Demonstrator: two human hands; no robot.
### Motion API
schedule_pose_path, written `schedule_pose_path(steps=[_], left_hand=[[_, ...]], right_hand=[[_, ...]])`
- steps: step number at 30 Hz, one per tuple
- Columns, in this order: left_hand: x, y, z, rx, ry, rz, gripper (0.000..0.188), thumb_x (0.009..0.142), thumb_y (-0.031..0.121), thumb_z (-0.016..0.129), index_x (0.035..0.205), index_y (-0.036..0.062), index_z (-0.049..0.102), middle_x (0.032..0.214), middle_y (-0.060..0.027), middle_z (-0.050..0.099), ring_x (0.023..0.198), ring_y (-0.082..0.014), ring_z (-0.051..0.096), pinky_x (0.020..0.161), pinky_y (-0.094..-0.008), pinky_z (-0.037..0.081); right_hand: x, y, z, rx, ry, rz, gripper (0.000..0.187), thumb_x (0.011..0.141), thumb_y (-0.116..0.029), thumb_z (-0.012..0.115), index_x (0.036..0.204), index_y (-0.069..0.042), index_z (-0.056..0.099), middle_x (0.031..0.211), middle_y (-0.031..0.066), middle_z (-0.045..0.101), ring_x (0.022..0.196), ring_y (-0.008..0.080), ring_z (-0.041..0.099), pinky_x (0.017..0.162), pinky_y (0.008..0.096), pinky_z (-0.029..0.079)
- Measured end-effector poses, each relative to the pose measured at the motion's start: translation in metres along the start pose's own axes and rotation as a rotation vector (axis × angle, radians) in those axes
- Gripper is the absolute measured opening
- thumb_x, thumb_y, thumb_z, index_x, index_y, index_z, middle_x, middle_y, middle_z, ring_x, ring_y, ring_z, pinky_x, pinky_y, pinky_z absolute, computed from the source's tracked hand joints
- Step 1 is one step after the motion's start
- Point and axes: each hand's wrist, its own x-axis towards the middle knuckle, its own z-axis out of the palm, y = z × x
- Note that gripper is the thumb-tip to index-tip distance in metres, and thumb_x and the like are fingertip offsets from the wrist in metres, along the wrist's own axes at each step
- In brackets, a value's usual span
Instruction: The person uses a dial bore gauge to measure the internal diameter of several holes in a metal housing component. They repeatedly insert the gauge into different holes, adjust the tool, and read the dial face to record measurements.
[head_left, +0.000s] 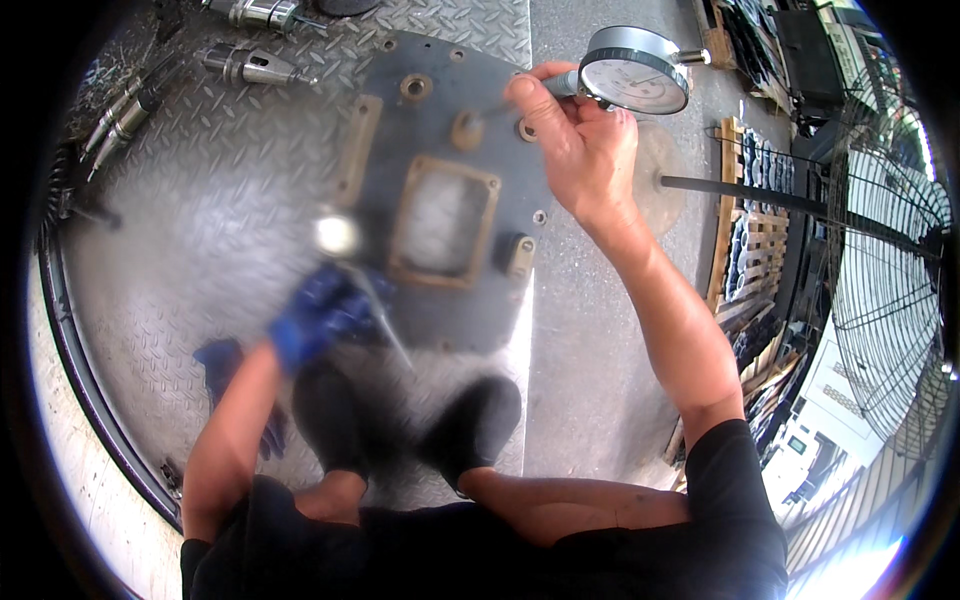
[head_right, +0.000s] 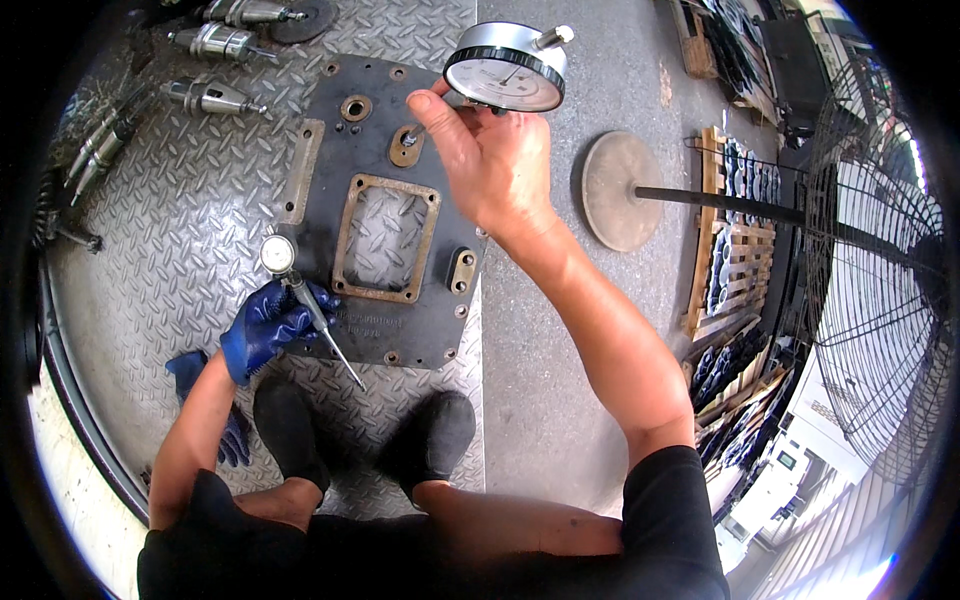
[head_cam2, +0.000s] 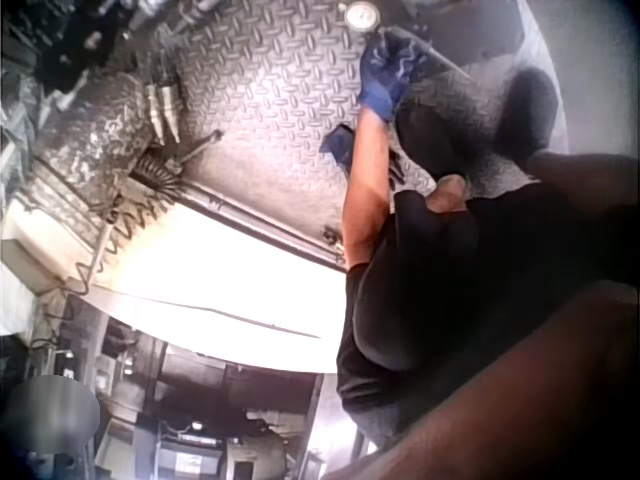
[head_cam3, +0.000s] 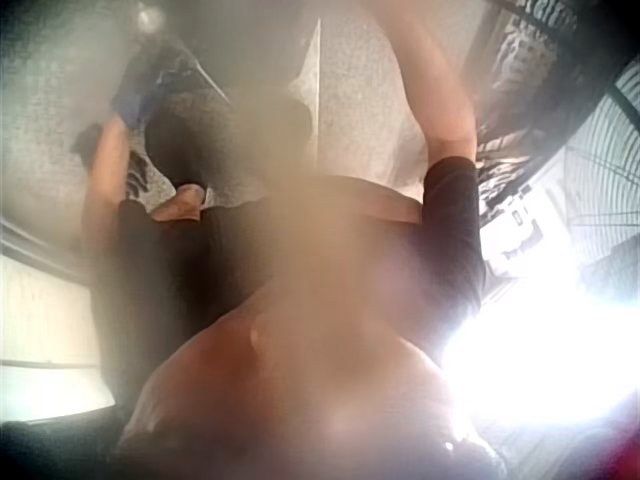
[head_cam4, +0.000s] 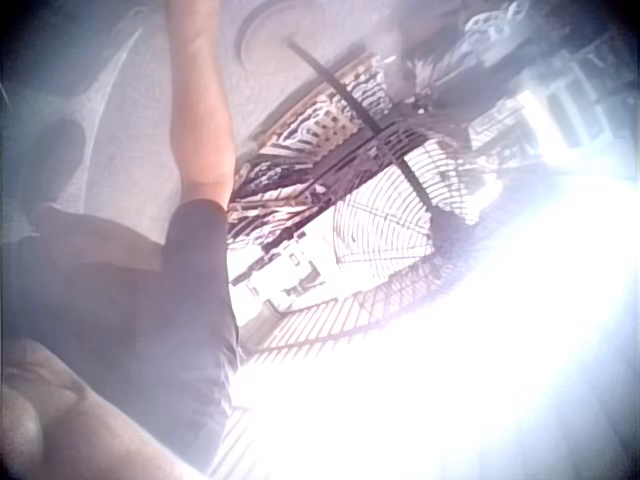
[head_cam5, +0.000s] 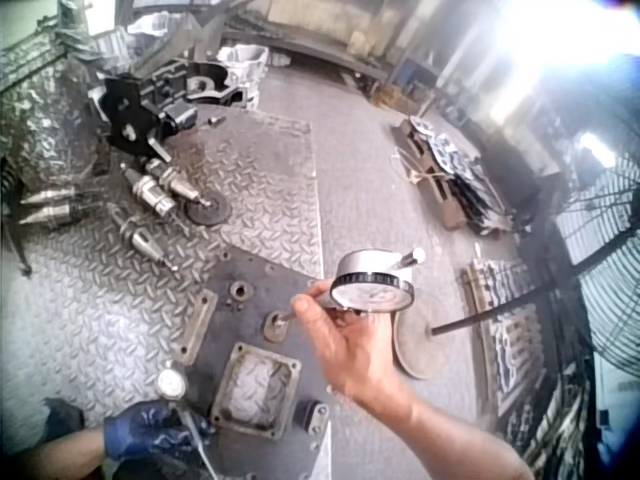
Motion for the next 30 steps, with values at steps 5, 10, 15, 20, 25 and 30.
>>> schedule_pose_path(steps=[5, 10, 15, 20, 25, 30], left_hand=[[-0.001, 0.0, -0.002, 0.004, -0.001, -0.009, 0.031, 0.104, 0.009, 0.065, 0.134, -0.0007, 0.062, 0.127, -0.0132, 0.073, 0.114, -0.0224, 0.069, 0.102, -0.0372, 0.056], [-0.001, 0.005, 0.001, -0.012, 0.016, -0.036, 0.031, 0.104, 0.009, 0.066, 0.133, -0.0007, 0.063, 0.127, -0.0132, 0.073, 0.115, -0.0224, 0.069, 0.103, -0.0374, 0.056], [-0.001, 0.004, 0.0, -0.007, 0.021, -0.063, 0.032, 0.104, 0.01, 0.066, 0.133, -0.0004, 0.063, 0.126, -0.0128, 0.073, 0.114, -0.0223, 0.069, 0.103, -0.0374, 0.056], [0.0, 0.009, 0.004, -0.076, 0.039, -0.101, 0.032, 0.104, 0.012, 0.067, 0.133, -0.0003, 0.063, 0.126, -0.0131, 0.074, 0.114, -0.0227, 0.07, 0.103, -0.0377, 0.056], [-0.002, 0.008, 0.005, -0.084, 0.04, -0.063, 0.033, 0.104, 0.012, 0.068, 0.134, -0.0008, 0.062, 0.125, -0.0143, 0.073, 0.115, -0.025, 0.07, 0.104, -0.0388, 0.056], [-0.002, 0.007, 0.005, -0.109, 0.044, -0.077, 0.033, 0.103, 0.012, 0.068, 0.134, -0.0008, 0.061, 0.125, -0.0147, 0.073, 0.115, -0.0257, 0.071, 0.104, -0.0392, 0.056]], right_hand=[[0.002, 0.0, 0.002, 0.02, 0.004, 0.015, 0.025, 0.102, -0.024, 0.075, 0.105, 0.0, 0.074, 0.09, 0.0025, 0.077, 0.079, 0.0062, 0.064, 0.074, 0.0248, 0.055], [0.001, 0.003, 0.002, 0.023, 0.003, 0.014, 0.025, 0.102, -0.025, 0.075, 0.106, 0.0, 0.074, 0.091, 0.0029, 0.077, 0.08, 0.0063, 0.065, 0.074, 0.0251, 0.056], [0.0, 0.001, 0.002, 0.036, -0.006, -0.003, 0.026, 0.102, -0.026, 0.075, 0.108, 0.0, 0.073, 0.092, 0.004, 0.078, 0.082, 0.0067, 0.066, 0.075, 0.0247, 0.056], [0.001, 0.002, 0.0, 0.008, -0.017, 0.003, 0.027, 0.102, -0.025, 0.075, 0.109, 0.0, 0.073, 0.094, 0.0048, 0.079, 0.083, 0.0071, 0.067, 0.076, 0.025, 0.056], [0.001, 0.003, 0.001, 0.015, -0.016, 0.014, 0.026, 0.103, -0.025, 0.074, 0.109, 0.001, 0.073, 0.095, 0.0051, 0.079, 0.085, 0.0078, 0.068, 0.077, 0.0261, 0.058], [0.001, 0.0, 0.0, -0.015, -0.018, 0.021, 0.026, 0.103, -0.024, 0.074, 0.111, 0.0, 0.074, 0.094, 0.006, 0.079, 0.085, 0.0087, 0.069, 0.077, 0.0269, 0.058]])
